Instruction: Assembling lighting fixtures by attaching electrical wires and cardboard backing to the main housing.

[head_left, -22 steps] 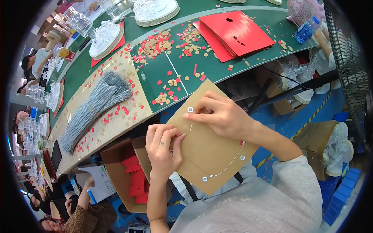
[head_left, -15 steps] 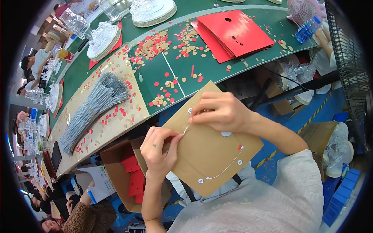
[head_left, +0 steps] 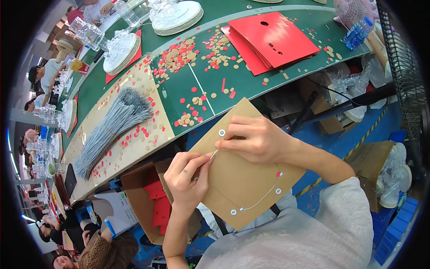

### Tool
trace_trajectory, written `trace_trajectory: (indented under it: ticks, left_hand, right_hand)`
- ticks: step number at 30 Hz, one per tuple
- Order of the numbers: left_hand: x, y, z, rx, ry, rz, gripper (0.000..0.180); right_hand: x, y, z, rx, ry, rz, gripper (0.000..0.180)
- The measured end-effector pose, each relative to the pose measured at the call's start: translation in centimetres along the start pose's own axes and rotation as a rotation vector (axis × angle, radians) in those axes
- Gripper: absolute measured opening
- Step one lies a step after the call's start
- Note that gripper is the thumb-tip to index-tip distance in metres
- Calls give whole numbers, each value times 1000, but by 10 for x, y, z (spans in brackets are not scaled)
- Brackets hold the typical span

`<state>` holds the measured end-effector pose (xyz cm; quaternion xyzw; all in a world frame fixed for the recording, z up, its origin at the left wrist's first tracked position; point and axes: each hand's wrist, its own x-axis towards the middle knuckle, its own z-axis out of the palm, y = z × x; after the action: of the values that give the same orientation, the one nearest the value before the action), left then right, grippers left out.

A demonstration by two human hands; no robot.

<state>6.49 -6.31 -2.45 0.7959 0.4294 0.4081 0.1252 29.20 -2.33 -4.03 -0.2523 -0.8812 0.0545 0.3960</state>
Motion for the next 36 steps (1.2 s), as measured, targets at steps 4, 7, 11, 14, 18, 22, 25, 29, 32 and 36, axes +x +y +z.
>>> trace_trajectory:
  ticks: [4,7,11,14,18,22,25,29,32,36]
  left_hand:
    - [-2,2,0,10,13,-40,17]
    - [-4,1,2,18,50,-36,19]
    - [-3,3,3,19,54,-27,16]
    - [-1,3,4,22,89,-15,18]
    - [-2,3,1,12,83,-5,17]
    - [0,4,0,-55,69,-35,16]
    - [0,2,-5,-100,15,-128,13]
    - [9,1,-11,-158,-61,-217,12]
    - [18,-4,-18,-206,-234,-241,12]
    - [40,-8,-21,4,-400,127,14]
  right_hand:
    - [3,-1,1,51,2,39,26]
    - [4,-2,2,-7,0,-26,26]
    - [4,0,3,-27,-12,-51,26]
    - [7,-3,4,42,-4,23,24]
    - [13,-10,4,151,10,160,17]
    - [16,-12,1,228,-5,253,11]
    - [16,-21,5,260,-11,321,9]
    - [15,-37,5,220,23,443,10]
    - [19,-46,4,174,54,528,10]
    - [18,-45,3,108,121,595,8]
